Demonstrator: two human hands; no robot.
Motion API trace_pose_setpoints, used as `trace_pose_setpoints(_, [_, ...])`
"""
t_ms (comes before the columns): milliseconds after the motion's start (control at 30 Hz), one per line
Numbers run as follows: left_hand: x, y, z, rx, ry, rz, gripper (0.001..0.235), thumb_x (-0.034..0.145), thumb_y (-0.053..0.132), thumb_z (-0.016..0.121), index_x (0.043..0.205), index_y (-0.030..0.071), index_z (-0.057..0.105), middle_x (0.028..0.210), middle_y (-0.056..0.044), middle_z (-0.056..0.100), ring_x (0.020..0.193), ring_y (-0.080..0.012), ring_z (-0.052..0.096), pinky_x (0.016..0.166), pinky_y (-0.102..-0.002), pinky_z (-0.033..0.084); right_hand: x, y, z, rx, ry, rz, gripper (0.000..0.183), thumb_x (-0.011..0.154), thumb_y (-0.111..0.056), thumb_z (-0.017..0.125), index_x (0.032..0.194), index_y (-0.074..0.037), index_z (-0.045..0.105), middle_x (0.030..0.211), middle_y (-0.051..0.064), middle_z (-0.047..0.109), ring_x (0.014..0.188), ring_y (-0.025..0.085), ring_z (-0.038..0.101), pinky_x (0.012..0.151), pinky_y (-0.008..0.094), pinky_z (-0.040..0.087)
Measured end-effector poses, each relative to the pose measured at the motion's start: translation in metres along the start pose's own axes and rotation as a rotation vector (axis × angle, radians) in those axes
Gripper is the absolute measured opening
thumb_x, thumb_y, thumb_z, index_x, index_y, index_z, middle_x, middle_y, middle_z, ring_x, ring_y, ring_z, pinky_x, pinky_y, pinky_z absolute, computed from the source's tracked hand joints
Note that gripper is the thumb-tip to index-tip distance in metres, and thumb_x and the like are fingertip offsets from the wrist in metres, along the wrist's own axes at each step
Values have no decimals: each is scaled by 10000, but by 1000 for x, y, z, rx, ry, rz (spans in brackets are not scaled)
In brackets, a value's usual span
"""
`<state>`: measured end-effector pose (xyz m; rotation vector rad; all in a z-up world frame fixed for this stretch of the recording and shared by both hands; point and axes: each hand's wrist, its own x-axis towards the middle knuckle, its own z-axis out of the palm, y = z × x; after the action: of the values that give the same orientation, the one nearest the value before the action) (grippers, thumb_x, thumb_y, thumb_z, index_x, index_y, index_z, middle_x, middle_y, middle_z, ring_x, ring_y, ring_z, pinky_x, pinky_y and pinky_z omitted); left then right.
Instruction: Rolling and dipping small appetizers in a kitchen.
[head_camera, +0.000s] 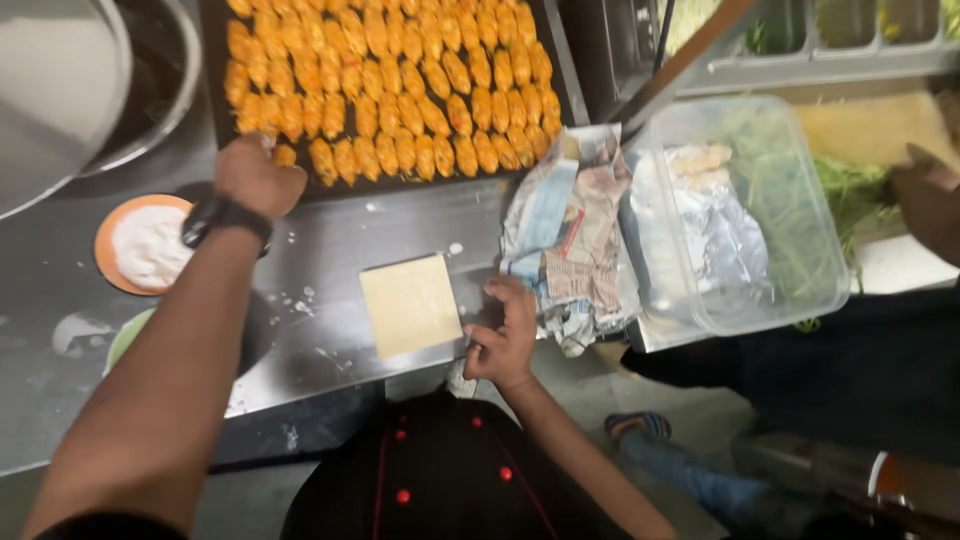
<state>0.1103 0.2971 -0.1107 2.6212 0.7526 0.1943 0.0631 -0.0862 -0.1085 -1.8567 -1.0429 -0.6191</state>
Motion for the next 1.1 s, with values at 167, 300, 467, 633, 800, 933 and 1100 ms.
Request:
trace_pose_setpoints(167, [-129, 83, -39, -560, -197, 438, 324, 832, 62, 707, 1155, 37, 684, 1034, -195, 729, 912, -329, 731, 816, -384, 576, -2, 0, -2, 7, -15, 2, 253, 584, -48, 646, 803, -154, 576, 1220, 170, 567, 1168, 463, 612, 928, 533, 482])
trace_pose_setpoints(300, [-193, 102, -26, -425, -254, 565, 400, 734, -8, 739, 1129, 45, 695, 1072, -189, 706, 995, -388, 658, 891, -450, 528, 2, -2, -6, 49, -59, -12, 210, 573, -65, 666, 753, -136, 584, 1174, 163, 578, 1148, 459, 605, 934, 540, 479])
trace_pose_setpoints(467, [-210, 102, -19, -342, -282, 593, 384, 785, -21, 713, 1163, 47, 683, 1118, -138, 718, 1063, -362, 638, 889, -438, 532, 5, -4, -9, 71, -183, -83, 192, 599, -96, 696, 742, -96, 568, 1112, 109, 605, 1130, 398, 608, 1006, 558, 486])
trace_pose_setpoints(633, [-218, 96, -22, -433, -148, 599, 364, 799, 67, 771, 1149, 14, 685, 1134, -182, 697, 1038, -373, 642, 863, -440, 538, 13, -15, -4, 27, -310, -4, 316, 633, -107, 688, 944, -62, 655, 1145, 103, 637, 1131, 344, 557, 1057, 531, 401])
trace_pose_setpoints(800, [-226, 91, -13, -466, -60, 566, 233, 850, 70, 778, 1077, 38, 738, 1030, -140, 715, 982, -328, 666, 837, -402, 559, 26, -21, 4, -8, -446, 24, 373, 664, -98, 686, 1036, -101, 671, 1131, 69, 654, 1056, 289, 526, 982, 450, 346])
trace_pose_setpoints(933, [-229, 92, -11, -416, -20, 610, 231, 830, 48, 772, 1059, 35, 738, 1040, -115, 729, 987, -298, 673, 830, -383, 567, 28, -16, 6, 5, -495, 24, 318, 724, -95, 713, 1039, -112, 667, 1035, 21, 619, 1018, 262, 528, 938, 429, 342])
trace_pose_setpoints(1100, [-226, 88, -19, -392, 0, 660, 269, 810, 33, 764, 1078, 33, 746, 1064, -104, 732, 995, -290, 674, 831, -384, 571, 32, -15, 5, -17, -526, -17, 297, 711, -93, 719, 1001, -117, 662, 1007, 26, 606, 1012, 266, 529, 930, 429, 345])
